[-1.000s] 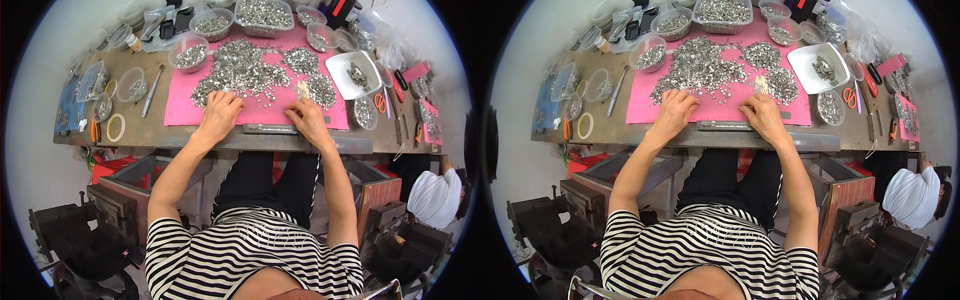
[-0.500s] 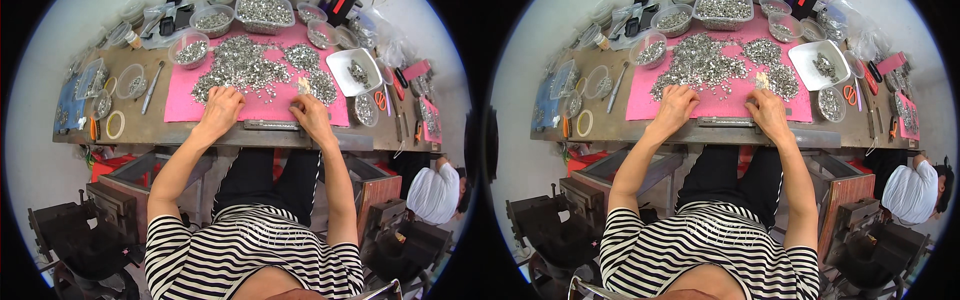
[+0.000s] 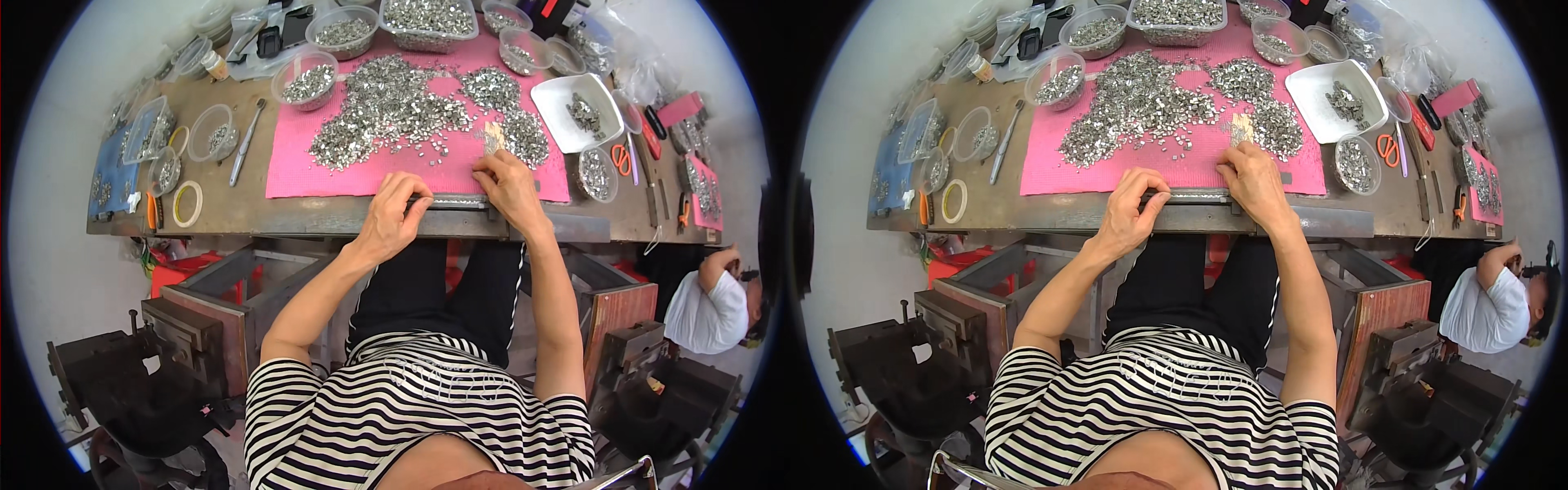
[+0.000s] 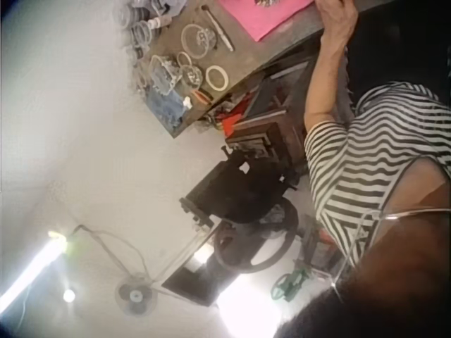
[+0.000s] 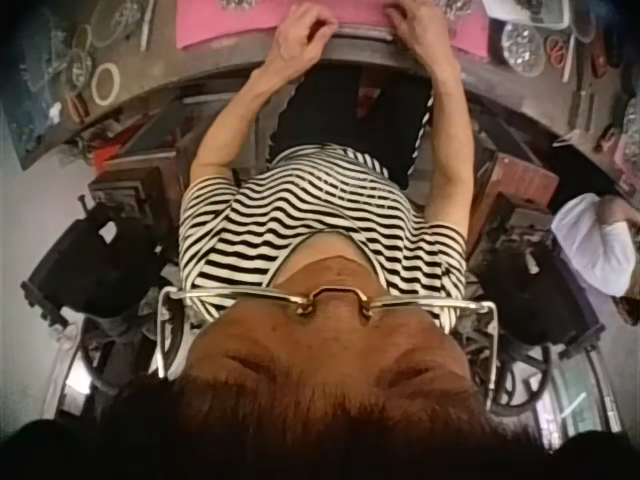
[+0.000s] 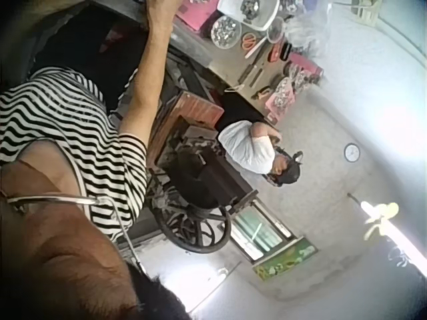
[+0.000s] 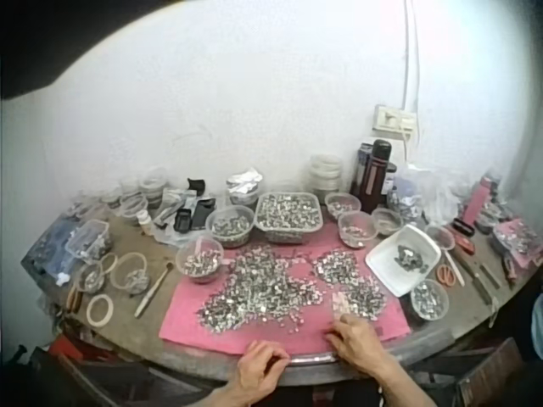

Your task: The person inserts small metal pieces into a metal slot tool by hand, presses the tool using a manual press machine, and then loads more metal pieces into the tool.

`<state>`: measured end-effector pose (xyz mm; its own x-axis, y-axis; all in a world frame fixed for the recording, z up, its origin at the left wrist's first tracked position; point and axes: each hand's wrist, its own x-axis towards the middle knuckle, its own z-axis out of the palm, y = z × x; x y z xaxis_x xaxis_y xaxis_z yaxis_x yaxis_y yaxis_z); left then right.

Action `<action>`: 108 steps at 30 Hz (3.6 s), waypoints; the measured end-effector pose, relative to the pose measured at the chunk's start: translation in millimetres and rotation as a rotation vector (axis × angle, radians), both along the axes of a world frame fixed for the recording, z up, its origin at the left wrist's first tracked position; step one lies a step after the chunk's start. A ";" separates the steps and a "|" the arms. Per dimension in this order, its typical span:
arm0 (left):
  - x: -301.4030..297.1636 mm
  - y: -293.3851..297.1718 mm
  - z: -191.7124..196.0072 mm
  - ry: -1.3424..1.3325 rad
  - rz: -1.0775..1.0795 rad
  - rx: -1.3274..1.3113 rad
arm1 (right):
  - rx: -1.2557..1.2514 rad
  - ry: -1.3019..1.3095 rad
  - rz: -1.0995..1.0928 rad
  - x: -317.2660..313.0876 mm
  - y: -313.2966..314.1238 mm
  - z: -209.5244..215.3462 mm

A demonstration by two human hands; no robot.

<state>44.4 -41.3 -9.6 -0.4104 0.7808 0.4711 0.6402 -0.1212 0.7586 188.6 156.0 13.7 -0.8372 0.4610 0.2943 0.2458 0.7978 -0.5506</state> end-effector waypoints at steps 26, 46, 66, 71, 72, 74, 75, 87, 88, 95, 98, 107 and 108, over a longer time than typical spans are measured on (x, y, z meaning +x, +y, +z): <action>2.1 -5.3 -19.8 0.269 0.044 0.113 | -0.357 0.345 -0.088 40.5 -39.4 -15.4; 2.6 -3.6 -18.3 0.238 0.056 0.123 | -0.119 0.280 0.039 39.6 -31.6 -5.9; -69.7 14.3 -1.9 0.498 0.350 -0.114 | 0.264 0.239 0.199 -93.9 -31.5 -19.9; -69.9 3.1 -4.6 0.492 0.341 -0.141 | 0.266 0.121 0.205 -99.9 -34.5 -20.4; -70.8 0.9 -6.4 0.443 0.339 -0.136 | 0.265 0.119 0.205 -98.8 -34.8 -20.0; -70.5 1.3 -7.4 0.391 0.335 -0.133 | 0.226 0.130 0.200 -96.1 -35.4 -19.8; -69.4 4.3 -6.0 0.408 0.364 -0.106 | 0.225 0.128 0.199 -96.2 -36.3 -20.6; -71.9 3.0 2.4 0.371 0.364 -0.110 | 0.244 0.117 0.163 -102.2 -47.8 -18.6; -73.9 -0.6 5.9 0.363 0.391 -0.139 | 0.244 0.118 0.160 -102.7 -48.2 -19.5; -69.1 -3.2 -2.1 0.409 0.363 -0.102 | 0.243 0.118 0.139 -103.0 -51.7 -25.3; -61.9 0.7 -2.0 0.487 0.378 -0.106 | 0.215 0.167 0.127 -99.7 -48.6 -25.5; -66.2 5.1 -5.1 0.524 0.305 -0.148 | 0.199 0.071 0.138 -87.8 -31.4 -11.7; -66.0 5.9 -4.8 0.545 0.297 -0.145 | 0.230 0.064 0.126 -89.3 -33.7 -13.4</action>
